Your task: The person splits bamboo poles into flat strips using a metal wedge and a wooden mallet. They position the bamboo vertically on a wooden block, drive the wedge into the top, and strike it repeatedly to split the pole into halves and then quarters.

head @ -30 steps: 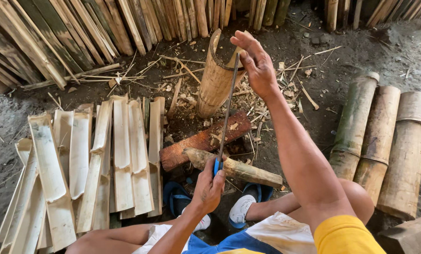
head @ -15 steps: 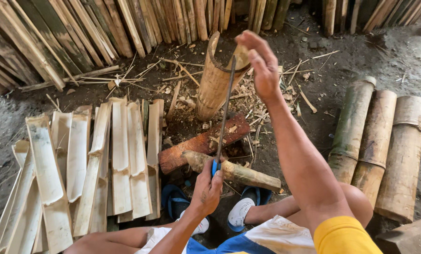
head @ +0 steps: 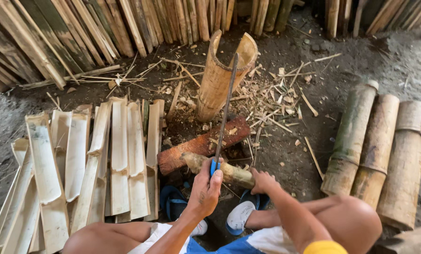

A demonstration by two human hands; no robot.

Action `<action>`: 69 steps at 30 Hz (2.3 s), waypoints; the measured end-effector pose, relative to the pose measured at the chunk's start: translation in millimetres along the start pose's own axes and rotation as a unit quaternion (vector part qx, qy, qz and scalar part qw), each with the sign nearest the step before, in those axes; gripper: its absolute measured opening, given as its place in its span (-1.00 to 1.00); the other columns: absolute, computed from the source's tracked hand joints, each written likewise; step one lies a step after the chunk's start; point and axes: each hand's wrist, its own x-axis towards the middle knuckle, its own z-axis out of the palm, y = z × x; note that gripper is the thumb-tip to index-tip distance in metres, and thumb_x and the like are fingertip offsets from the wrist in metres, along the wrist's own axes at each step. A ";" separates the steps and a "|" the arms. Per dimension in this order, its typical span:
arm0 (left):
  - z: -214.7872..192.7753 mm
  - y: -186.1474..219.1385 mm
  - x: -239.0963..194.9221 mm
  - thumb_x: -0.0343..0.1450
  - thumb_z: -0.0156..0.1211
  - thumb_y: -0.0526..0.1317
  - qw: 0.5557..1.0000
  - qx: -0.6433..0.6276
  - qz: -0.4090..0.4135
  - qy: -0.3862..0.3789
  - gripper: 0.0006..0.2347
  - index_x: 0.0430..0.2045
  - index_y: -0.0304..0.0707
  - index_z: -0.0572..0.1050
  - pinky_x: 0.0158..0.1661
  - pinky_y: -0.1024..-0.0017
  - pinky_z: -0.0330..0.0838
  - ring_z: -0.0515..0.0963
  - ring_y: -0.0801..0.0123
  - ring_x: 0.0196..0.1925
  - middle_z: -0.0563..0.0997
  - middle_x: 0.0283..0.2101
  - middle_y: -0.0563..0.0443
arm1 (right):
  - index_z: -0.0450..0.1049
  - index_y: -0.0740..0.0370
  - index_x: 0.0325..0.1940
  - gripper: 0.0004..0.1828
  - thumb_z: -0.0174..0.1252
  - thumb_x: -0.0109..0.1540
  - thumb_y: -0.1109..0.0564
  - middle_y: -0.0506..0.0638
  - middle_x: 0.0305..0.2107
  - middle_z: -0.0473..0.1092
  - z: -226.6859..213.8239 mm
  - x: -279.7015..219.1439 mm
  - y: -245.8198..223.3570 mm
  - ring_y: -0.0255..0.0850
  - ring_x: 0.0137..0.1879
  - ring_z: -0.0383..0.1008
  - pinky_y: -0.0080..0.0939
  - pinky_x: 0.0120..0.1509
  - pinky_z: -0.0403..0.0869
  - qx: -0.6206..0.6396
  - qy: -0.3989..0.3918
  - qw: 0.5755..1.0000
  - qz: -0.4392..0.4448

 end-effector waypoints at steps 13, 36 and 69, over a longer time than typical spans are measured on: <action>9.7 3.8 19.1 0.48 -0.09 0.01 0.999 0.041 -0.006 0.022 -0.61 0.05 -0.30 0.37 -0.40 0.28 0.38 0.49 0.31 -0.50 0.46 -0.54 -0.06 | 0.36 0.07 0.31 0.06 0.58 -0.27 -0.01 0.10 0.05 0.51 -160.3 -128.5 140.8 0.00 0.10 0.56 0.03 0.26 0.48 -0.088 0.374 0.922 -0.036; 10.9 -18.5 32.2 0.57 -0.13 0.01 0.980 0.189 -0.039 0.049 -0.64 -0.03 -0.36 0.37 -0.26 -0.03 0.43 0.61 -0.24 -0.25 0.62 -0.33 -0.38 | 0.07 0.06 0.53 0.18 0.53 -0.06 -0.12 0.21 -0.16 0.47 -265.7 -180.2 -33.2 0.00 -0.27 0.55 -0.01 -0.23 0.61 -0.038 0.415 0.893 -0.167; -64.4 -54.9 89.2 0.50 0.02 -0.03 0.934 0.352 -0.060 -0.019 -0.58 0.09 -0.45 0.29 -0.21 -0.11 0.45 0.57 -0.36 -0.21 0.60 -0.24 -0.46 | 0.06 0.12 0.45 0.02 0.45 0.01 0.06 0.16 0.09 0.44 -238.7 -164.9 -68.7 -0.02 0.03 0.62 0.12 0.01 0.65 0.385 0.333 0.848 -0.149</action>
